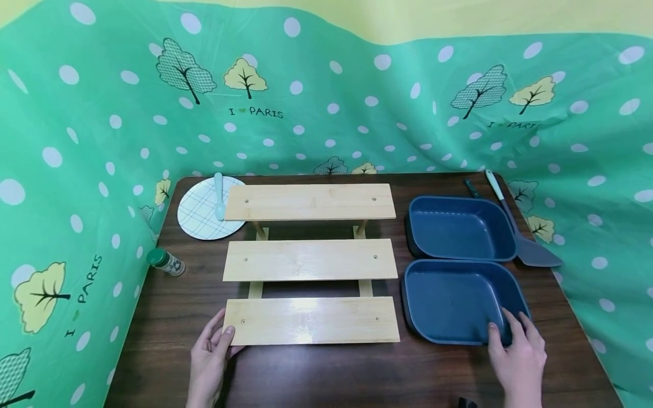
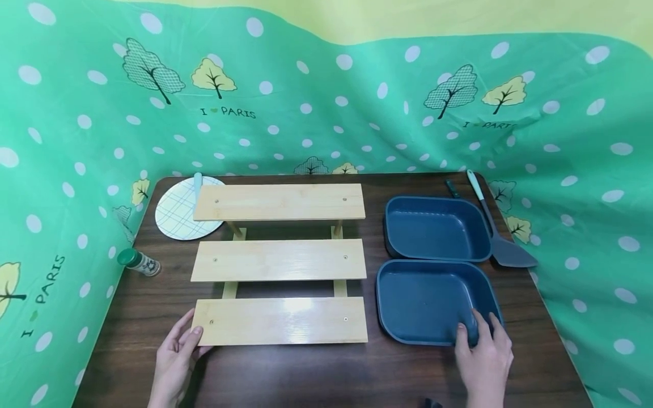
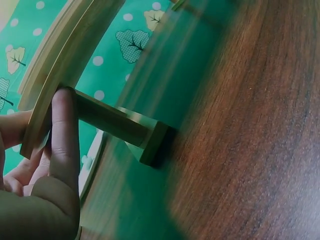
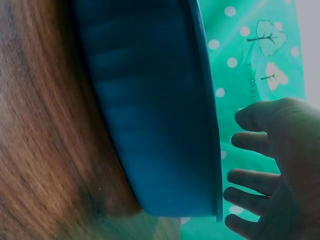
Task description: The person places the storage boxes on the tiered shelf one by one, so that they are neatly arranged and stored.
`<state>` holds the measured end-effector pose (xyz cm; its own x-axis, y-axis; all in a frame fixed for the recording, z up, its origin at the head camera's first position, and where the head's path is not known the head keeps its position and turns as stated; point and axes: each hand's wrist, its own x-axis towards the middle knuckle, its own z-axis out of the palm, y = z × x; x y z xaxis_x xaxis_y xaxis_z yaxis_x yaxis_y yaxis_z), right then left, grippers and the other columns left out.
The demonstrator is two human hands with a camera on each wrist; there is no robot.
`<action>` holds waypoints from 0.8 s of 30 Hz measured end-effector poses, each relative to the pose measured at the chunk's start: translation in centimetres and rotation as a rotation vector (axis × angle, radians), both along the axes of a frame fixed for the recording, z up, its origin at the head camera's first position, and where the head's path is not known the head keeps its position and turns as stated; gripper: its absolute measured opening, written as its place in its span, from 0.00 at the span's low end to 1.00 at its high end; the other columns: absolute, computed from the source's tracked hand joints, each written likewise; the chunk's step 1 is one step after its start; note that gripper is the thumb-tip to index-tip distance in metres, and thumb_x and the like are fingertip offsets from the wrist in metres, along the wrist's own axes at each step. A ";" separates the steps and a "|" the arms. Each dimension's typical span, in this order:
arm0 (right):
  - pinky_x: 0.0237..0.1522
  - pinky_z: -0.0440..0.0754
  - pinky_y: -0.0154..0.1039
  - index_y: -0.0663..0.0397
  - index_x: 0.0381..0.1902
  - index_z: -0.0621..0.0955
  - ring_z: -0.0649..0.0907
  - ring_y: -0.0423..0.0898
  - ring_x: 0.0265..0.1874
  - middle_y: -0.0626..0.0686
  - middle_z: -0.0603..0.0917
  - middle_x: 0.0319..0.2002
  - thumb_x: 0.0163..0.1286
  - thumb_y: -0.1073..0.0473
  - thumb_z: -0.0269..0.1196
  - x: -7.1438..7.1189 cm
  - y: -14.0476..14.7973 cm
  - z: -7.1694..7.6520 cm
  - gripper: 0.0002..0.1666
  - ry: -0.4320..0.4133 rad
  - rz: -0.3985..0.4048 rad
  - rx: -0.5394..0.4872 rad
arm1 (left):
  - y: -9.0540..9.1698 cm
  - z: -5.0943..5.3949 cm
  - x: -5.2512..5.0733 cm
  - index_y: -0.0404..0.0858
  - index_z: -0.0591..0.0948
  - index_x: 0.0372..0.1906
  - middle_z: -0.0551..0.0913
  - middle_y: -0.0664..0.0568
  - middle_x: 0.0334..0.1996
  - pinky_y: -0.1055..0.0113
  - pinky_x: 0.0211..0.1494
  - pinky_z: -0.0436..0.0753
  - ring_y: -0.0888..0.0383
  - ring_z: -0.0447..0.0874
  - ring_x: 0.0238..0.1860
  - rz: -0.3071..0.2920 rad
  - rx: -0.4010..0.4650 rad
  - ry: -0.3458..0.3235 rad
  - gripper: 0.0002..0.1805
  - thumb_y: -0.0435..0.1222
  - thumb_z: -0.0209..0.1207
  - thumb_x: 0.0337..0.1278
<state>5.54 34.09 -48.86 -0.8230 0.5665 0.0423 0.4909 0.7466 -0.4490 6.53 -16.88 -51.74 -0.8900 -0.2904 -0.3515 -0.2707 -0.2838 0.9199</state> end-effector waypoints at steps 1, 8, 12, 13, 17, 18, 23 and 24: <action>0.75 0.52 0.75 0.69 0.71 0.71 0.56 0.74 0.76 0.76 0.58 0.76 0.78 0.59 0.54 0.0 0.1 0.0 0.28 -0.005 -0.006 0.000 | 0.0 0.0 0.0 0.22 0.55 0.77 0.90 0.61 0.42 0.69 0.43 0.90 0.63 0.90 0.42 0.000 0.010 0.003 0.33 0.26 0.54 0.76; 0.73 0.54 0.75 0.69 0.70 0.70 0.56 0.75 0.75 0.76 0.56 0.76 0.77 0.60 0.55 0.3 0.9 -0.3 0.28 -0.027 -0.032 0.000 | -0.1 -0.3 0.0 0.22 0.56 0.76 0.90 0.61 0.42 0.69 0.42 0.90 0.63 0.90 0.42 -0.007 0.021 0.027 0.32 0.26 0.54 0.75; 0.74 0.53 0.75 0.69 0.71 0.69 0.55 0.74 0.76 0.76 0.55 0.76 0.78 0.59 0.54 0.2 1.1 -0.4 0.29 -0.059 -0.055 -0.001 | -0.2 -0.4 0.1 0.25 0.60 0.75 0.90 0.60 0.42 0.70 0.42 0.90 0.63 0.90 0.41 -0.014 0.026 0.035 0.30 0.26 0.55 0.75; 0.74 0.52 0.75 0.69 0.71 0.69 0.54 0.74 0.76 0.76 0.54 0.77 0.78 0.59 0.54 0.2 1.1 -0.5 0.29 -0.066 -0.059 -0.002 | -0.2 -0.4 0.1 0.26 0.60 0.75 0.90 0.59 0.42 0.70 0.42 0.90 0.63 0.90 0.41 -0.015 0.031 0.037 0.29 0.26 0.55 0.75; 0.74 0.52 0.75 0.68 0.73 0.68 0.54 0.74 0.76 0.76 0.53 0.77 0.78 0.58 0.53 0.1 1.4 -0.7 0.30 -0.104 -0.079 -0.020 | -0.3 -0.4 0.2 0.25 0.59 0.75 0.90 0.60 0.42 0.70 0.42 0.90 0.63 0.90 0.41 -0.019 0.029 0.036 0.30 0.26 0.54 0.75; 0.74 0.52 0.75 0.67 0.74 0.66 0.53 0.75 0.76 0.76 0.52 0.77 0.79 0.57 0.52 0.1 1.6 -0.8 0.31 -0.125 -0.087 -0.029 | -0.3 -0.4 0.1 0.25 0.59 0.75 0.90 0.60 0.42 0.71 0.42 0.90 0.63 0.90 0.41 -0.021 0.028 0.035 0.30 0.26 0.54 0.75; 0.73 0.52 0.76 0.63 0.80 0.57 0.53 0.79 0.74 0.79 0.47 0.77 0.80 0.51 0.48 0.3 2.6 -1.5 0.38 -0.244 -0.123 -0.081 | -0.3 -0.5 0.0 0.21 0.54 0.76 0.89 0.60 0.42 0.70 0.42 0.90 0.64 0.90 0.41 -0.037 0.019 0.034 0.33 0.26 0.53 0.76; 0.73 0.53 0.76 0.63 0.80 0.56 0.54 0.80 0.73 0.80 0.48 0.76 0.80 0.51 0.48 0.3 2.8 -1.7 0.38 -0.250 -0.122 -0.086 | -0.3 -0.5 0.0 0.21 0.54 0.76 0.89 0.60 0.42 0.70 0.42 0.90 0.64 0.89 0.42 -0.040 0.019 0.037 0.33 0.26 0.53 0.76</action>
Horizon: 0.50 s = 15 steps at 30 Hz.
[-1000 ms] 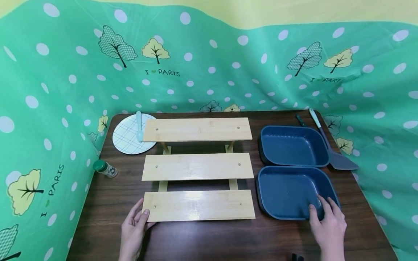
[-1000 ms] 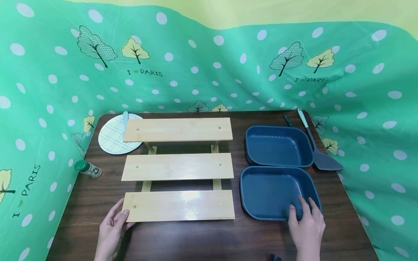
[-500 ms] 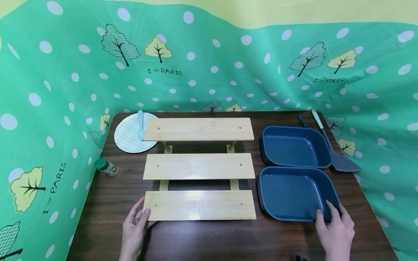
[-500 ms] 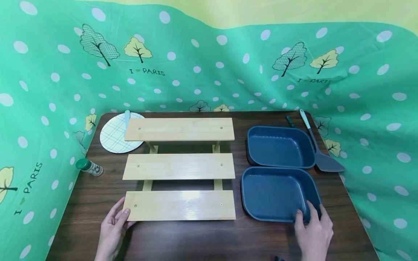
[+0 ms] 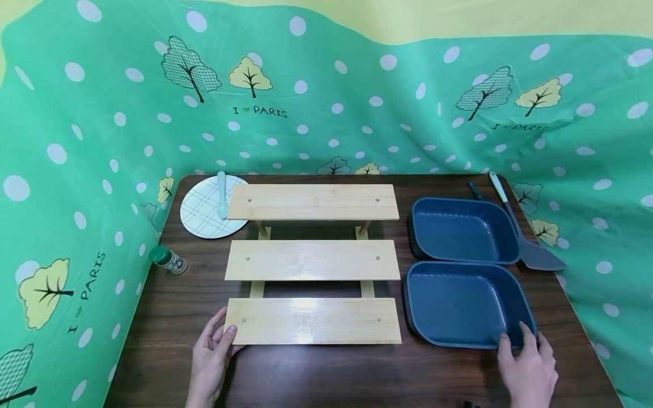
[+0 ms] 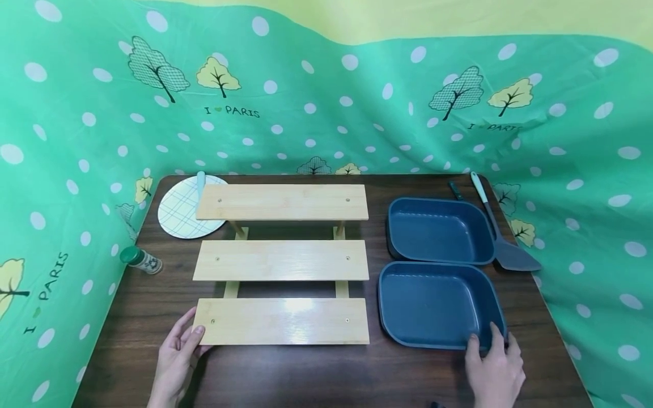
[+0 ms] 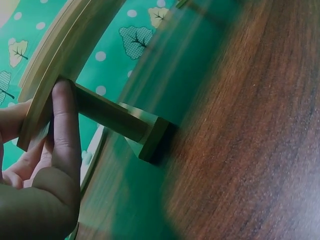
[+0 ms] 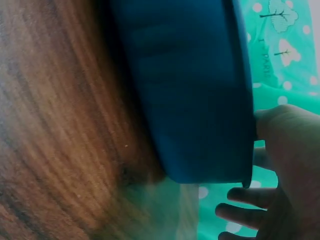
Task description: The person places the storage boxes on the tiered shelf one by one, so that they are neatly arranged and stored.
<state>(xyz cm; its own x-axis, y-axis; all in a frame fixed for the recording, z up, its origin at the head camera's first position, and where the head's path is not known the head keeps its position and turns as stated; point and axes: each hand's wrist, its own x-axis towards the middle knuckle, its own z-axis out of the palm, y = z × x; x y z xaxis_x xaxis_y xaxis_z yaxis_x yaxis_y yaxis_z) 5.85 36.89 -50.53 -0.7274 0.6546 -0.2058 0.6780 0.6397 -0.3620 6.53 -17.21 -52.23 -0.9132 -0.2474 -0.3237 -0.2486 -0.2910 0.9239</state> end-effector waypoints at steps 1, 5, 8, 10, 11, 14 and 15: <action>0.72 0.54 0.77 0.64 0.80 0.56 0.56 0.81 0.72 0.81 0.50 0.75 0.80 0.51 0.48 0.1 0.1 -0.1 0.38 0.007 0.003 -0.002 | 0.0 0.0 0.0 0.21 0.53 0.76 0.89 0.60 0.42 0.70 0.42 0.90 0.64 0.89 0.42 -0.003 0.001 0.005 0.33 0.25 0.53 0.76; 0.70 0.59 0.77 0.67 0.78 0.59 0.62 0.82 0.68 0.83 0.58 0.71 0.78 0.52 0.50 0.3 0.5 -0.7 0.38 0.073 0.021 0.011 | 0.0 -0.1 0.0 0.20 0.53 0.76 0.89 0.60 0.42 0.70 0.42 0.90 0.64 0.89 0.42 -0.008 0.001 0.010 0.33 0.25 0.53 0.76; 0.72 0.59 0.74 0.67 0.79 0.58 0.62 0.80 0.70 0.81 0.59 0.71 0.78 0.51 0.51 0.4 0.7 -0.9 0.39 0.090 0.012 0.006 | 0.0 -0.1 -0.1 0.21 0.53 0.76 0.90 0.60 0.41 0.71 0.42 0.90 0.64 0.89 0.41 -0.008 0.001 0.008 0.33 0.25 0.53 0.76; 0.74 0.58 0.72 0.66 0.79 0.56 0.60 0.78 0.72 0.80 0.58 0.73 0.79 0.51 0.50 0.3 0.7 -0.9 0.40 0.081 -0.006 -0.011 | -0.1 -0.1 0.0 0.22 0.54 0.76 0.90 0.59 0.41 0.71 0.42 0.90 0.64 0.89 0.42 -0.009 0.008 0.013 0.32 0.25 0.53 0.76; 0.75 0.57 0.71 0.66 0.80 0.56 0.59 0.77 0.73 0.80 0.57 0.74 0.79 0.50 0.50 0.3 0.7 -0.9 0.40 0.078 -0.013 -0.022 | -0.1 -0.1 0.0 0.23 0.56 0.75 0.90 0.59 0.42 0.71 0.42 0.90 0.64 0.89 0.42 -0.008 0.015 0.017 0.31 0.25 0.54 0.75; 0.76 0.55 0.70 0.66 0.80 0.56 0.58 0.76 0.74 0.79 0.57 0.74 0.80 0.51 0.49 0.2 0.8 -0.8 0.39 0.085 -0.023 -0.048 | -0.2 -0.2 0.1 0.31 0.64 0.72 0.90 0.58 0.43 0.70 0.43 0.90 0.63 0.90 0.43 -0.008 0.043 0.036 0.26 0.25 0.54 0.75; 0.77 0.55 0.69 0.67 0.79 0.56 0.58 0.76 0.75 0.79 0.57 0.74 0.80 0.51 0.49 0.1 0.9 -0.8 0.39 0.088 -0.023 -0.054 | -0.2 -0.2 0.1 0.34 0.66 0.71 0.90 0.58 0.43 0.70 0.43 0.90 0.63 0.90 0.43 -0.008 0.051 0.043 0.24 0.25 0.53 0.75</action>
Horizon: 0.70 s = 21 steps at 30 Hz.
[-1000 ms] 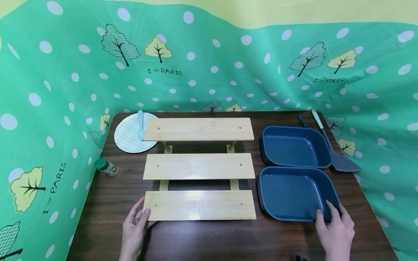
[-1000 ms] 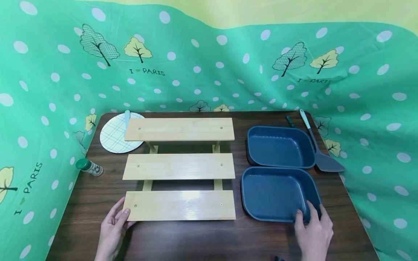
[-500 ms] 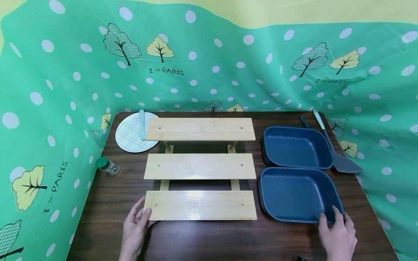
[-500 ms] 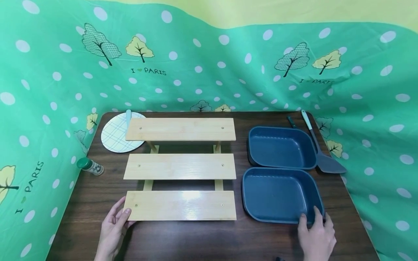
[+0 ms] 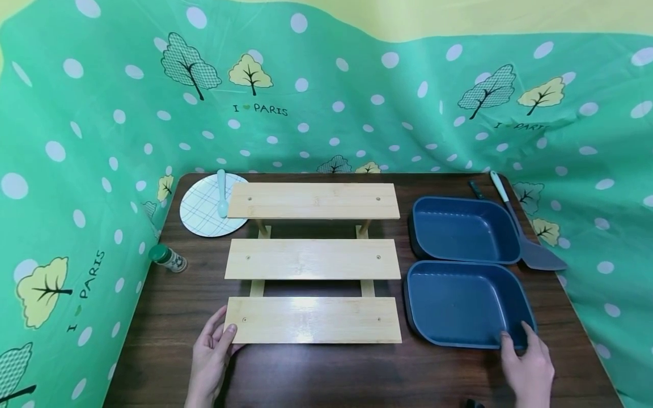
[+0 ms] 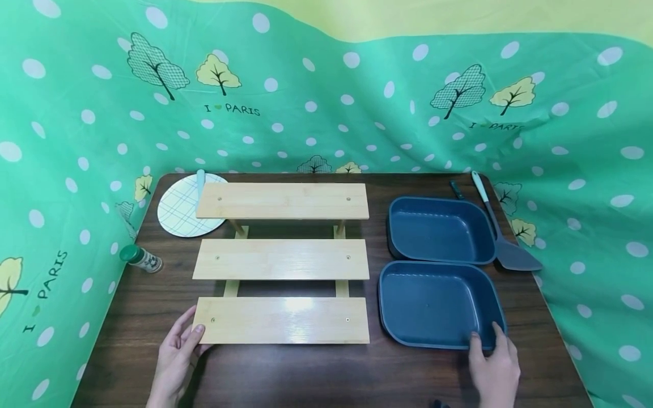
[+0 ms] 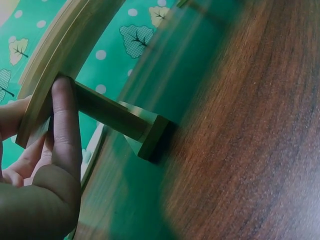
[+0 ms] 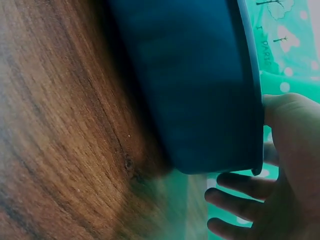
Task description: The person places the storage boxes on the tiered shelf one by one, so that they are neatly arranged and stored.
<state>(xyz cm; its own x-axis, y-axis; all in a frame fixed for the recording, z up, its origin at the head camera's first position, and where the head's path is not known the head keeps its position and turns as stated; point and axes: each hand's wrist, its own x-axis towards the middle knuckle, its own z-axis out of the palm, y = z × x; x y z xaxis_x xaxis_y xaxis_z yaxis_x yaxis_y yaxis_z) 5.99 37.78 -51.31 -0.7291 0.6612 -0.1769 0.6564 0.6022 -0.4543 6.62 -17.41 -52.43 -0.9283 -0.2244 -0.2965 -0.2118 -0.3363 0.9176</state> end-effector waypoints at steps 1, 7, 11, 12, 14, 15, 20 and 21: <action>0.77 0.54 0.69 0.67 0.79 0.57 0.57 0.76 0.75 0.79 0.57 0.74 0.80 0.51 0.49 -0.1 0.1 0.0 0.39 0.001 0.001 -0.003 | 0.0 0.0 0.0 0.37 0.67 0.69 0.90 0.58 0.44 0.71 0.43 0.90 0.63 0.90 0.43 0.000 0.006 0.007 0.23 0.25 0.53 0.75; 0.77 0.52 0.70 0.64 0.80 0.55 0.54 0.74 0.77 0.77 0.54 0.77 0.81 0.49 0.46 -0.6 0.7 -0.2 0.39 -0.042 -0.004 -0.027 | -0.2 -0.1 0.1 0.47 0.71 0.64 0.90 0.58 0.43 0.72 0.43 0.89 0.63 0.90 0.42 -0.006 0.021 0.018 0.21 0.26 0.54 0.75; 0.75 0.54 0.72 0.61 0.81 0.53 0.53 0.74 0.77 0.76 0.52 0.77 0.82 0.47 0.45 -1.1 1.1 -0.5 0.39 -0.068 -0.015 -0.055 | -0.2 -0.1 0.1 0.51 0.72 0.61 0.90 0.57 0.43 0.72 0.42 0.89 0.64 0.89 0.41 -0.004 0.030 0.022 0.21 0.25 0.54 0.75; 0.75 0.54 0.73 0.61 0.82 0.53 0.53 0.74 0.77 0.76 0.52 0.77 0.82 0.47 0.44 -1.2 1.2 -0.5 0.39 -0.073 -0.021 -0.062 | -0.2 -0.1 0.1 0.51 0.72 0.61 0.90 0.57 0.42 0.73 0.41 0.89 0.64 0.89 0.41 -0.005 0.030 0.025 0.21 0.25 0.54 0.75; 0.74 0.55 0.73 0.59 0.82 0.52 0.53 0.74 0.77 0.76 0.52 0.77 0.82 0.46 0.44 -1.4 1.3 -0.6 0.40 -0.079 -0.029 -0.079 | -0.2 -0.2 0.1 0.51 0.72 0.61 0.90 0.57 0.42 0.73 0.41 0.89 0.64 0.89 0.41 -0.010 0.029 0.028 0.21 0.25 0.54 0.75; 0.74 0.55 0.73 0.59 0.82 0.52 0.53 0.74 0.77 0.76 0.52 0.77 0.82 0.46 0.45 -1.5 1.4 -0.7 0.40 -0.079 -0.030 -0.086 | -0.3 -0.2 0.1 0.51 0.72 0.61 0.90 0.57 0.42 0.73 0.41 0.89 0.64 0.89 0.41 -0.013 0.028 0.028 0.21 0.26 0.54 0.75; 0.75 0.54 0.73 0.57 0.82 0.53 0.53 0.73 0.77 0.75 0.52 0.78 0.81 0.45 0.47 -2.1 1.5 -0.9 0.40 -0.063 -0.035 -0.110 | -0.3 -0.2 0.1 0.53 0.72 0.61 0.89 0.59 0.43 0.73 0.41 0.89 0.64 0.89 0.41 -0.019 0.025 0.018 0.20 0.26 0.54 0.76; 0.75 0.53 0.73 0.57 0.82 0.53 0.53 0.73 0.78 0.74 0.52 0.78 0.81 0.46 0.48 -2.2 1.5 -0.9 0.40 -0.056 -0.039 -0.111 | -0.3 -0.2 0.1 0.53 0.72 0.61 0.89 0.59 0.43 0.73 0.41 0.89 0.65 0.89 0.41 -0.019 0.024 0.016 0.20 0.27 0.54 0.76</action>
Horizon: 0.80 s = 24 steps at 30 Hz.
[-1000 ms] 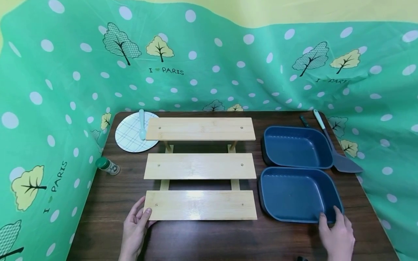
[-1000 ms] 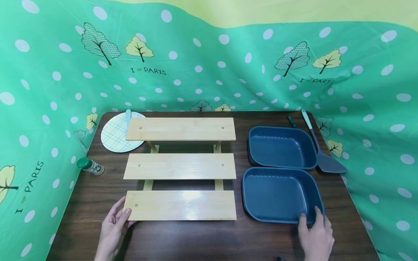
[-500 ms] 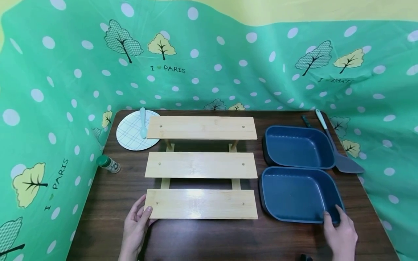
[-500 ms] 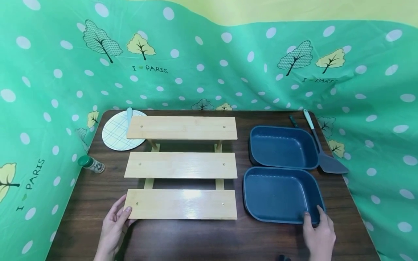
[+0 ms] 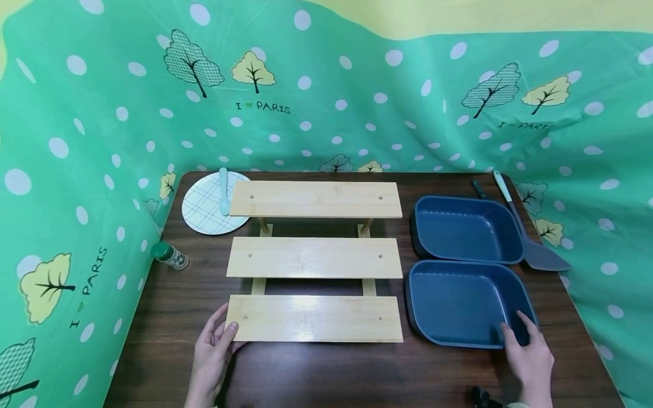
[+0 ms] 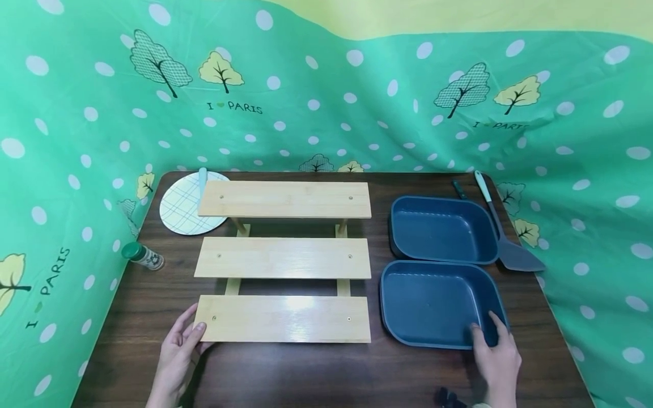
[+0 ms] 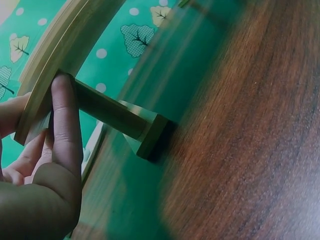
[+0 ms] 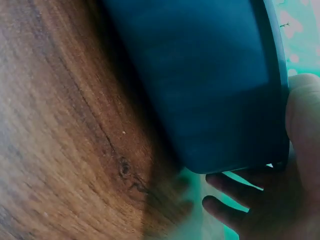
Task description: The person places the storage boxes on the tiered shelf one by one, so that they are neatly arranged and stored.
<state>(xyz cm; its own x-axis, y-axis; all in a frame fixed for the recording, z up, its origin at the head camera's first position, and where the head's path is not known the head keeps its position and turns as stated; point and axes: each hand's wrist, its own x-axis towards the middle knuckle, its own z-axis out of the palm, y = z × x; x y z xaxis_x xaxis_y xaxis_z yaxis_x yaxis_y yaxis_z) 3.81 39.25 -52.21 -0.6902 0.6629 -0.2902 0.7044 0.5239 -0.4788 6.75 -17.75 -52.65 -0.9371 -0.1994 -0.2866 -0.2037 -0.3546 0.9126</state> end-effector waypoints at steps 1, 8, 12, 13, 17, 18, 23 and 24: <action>0.76 0.52 0.72 0.56 0.82 0.54 0.52 0.72 0.78 0.73 0.51 0.79 0.80 0.46 0.48 0.0 0.0 -0.1 0.40 0.007 -0.008 -0.005 | 0.0 0.0 0.0 0.53 0.72 0.61 0.89 0.59 0.44 0.73 0.41 0.89 0.65 0.89 0.41 -0.001 0.000 -0.001 0.20 0.27 0.54 0.76; 0.78 0.46 0.70 0.52 0.82 0.55 0.48 0.70 0.79 0.69 0.48 0.81 0.81 0.49 0.48 -0.1 0.1 -0.4 0.37 0.088 -0.076 -0.072 | 0.0 0.0 0.0 0.54 0.72 0.61 0.90 0.58 0.42 0.74 0.41 0.88 0.65 0.89 0.40 -0.004 0.011 0.002 0.20 0.27 0.54 0.76; 0.79 0.45 0.69 0.51 0.83 0.55 0.48 0.68 0.80 0.67 0.47 0.81 0.81 0.54 0.48 -0.1 -0.1 -0.3 0.37 0.134 -0.099 -0.110 | 0.0 0.0 0.0 0.54 0.72 0.61 0.90 0.57 0.42 0.74 0.41 0.88 0.65 0.89 0.40 -0.006 0.018 0.007 0.21 0.27 0.54 0.76; 0.79 0.45 0.69 0.50 0.83 0.55 0.48 0.67 0.80 0.66 0.47 0.82 0.81 0.56 0.49 -0.1 -0.1 -0.3 0.37 0.145 -0.105 -0.120 | 0.0 0.0 0.0 0.54 0.71 0.61 0.90 0.57 0.42 0.74 0.42 0.88 0.65 0.89 0.40 -0.007 0.021 0.008 0.21 0.27 0.54 0.76; 0.79 0.44 0.67 0.49 0.83 0.54 0.46 0.65 0.81 0.65 0.46 0.82 0.80 0.60 0.49 -0.1 -0.3 -0.2 0.37 0.185 -0.128 -0.148 | -0.1 -0.1 0.1 0.51 0.70 0.63 0.89 0.57 0.43 0.73 0.43 0.89 0.64 0.89 0.41 -0.012 0.038 0.018 0.21 0.26 0.53 0.76; 0.79 0.43 0.68 0.49 0.83 0.54 0.46 0.65 0.81 0.64 0.46 0.82 0.81 0.61 0.49 -0.1 -0.3 -0.2 0.37 0.190 -0.130 -0.154 | -0.1 -0.1 0.1 0.50 0.70 0.63 0.89 0.56 0.43 0.73 0.44 0.89 0.64 0.89 0.42 -0.014 0.042 0.023 0.21 0.26 0.53 0.76; 0.79 0.43 0.67 0.46 0.83 0.54 0.45 0.64 0.81 0.62 0.45 0.83 0.81 0.62 0.49 0.0 -0.2 -0.5 0.37 0.209 -0.143 -0.176 | -0.1 -0.2 0.1 0.48 0.68 0.65 0.89 0.56 0.44 0.72 0.45 0.89 0.63 0.90 0.43 -0.022 0.050 0.039 0.21 0.26 0.52 0.76; 0.80 0.43 0.66 0.46 0.83 0.54 0.45 0.63 0.81 0.62 0.45 0.83 0.80 0.62 0.49 0.0 -0.2 -0.5 0.37 0.210 -0.145 -0.178 | -0.1 -0.2 0.1 0.47 0.68 0.66 0.89 0.56 0.44 0.72 0.46 0.89 0.63 0.90 0.43 -0.023 0.046 0.036 0.21 0.26 0.52 0.77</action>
<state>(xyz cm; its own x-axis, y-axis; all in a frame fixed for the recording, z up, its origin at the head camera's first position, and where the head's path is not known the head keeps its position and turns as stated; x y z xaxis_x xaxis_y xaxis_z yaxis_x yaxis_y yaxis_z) 3.79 39.06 -52.71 -0.6492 0.7104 -0.2718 0.6419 0.3199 -0.6969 6.85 -17.85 -52.88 -0.9513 -0.1647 -0.2607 -0.1794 -0.3921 0.9023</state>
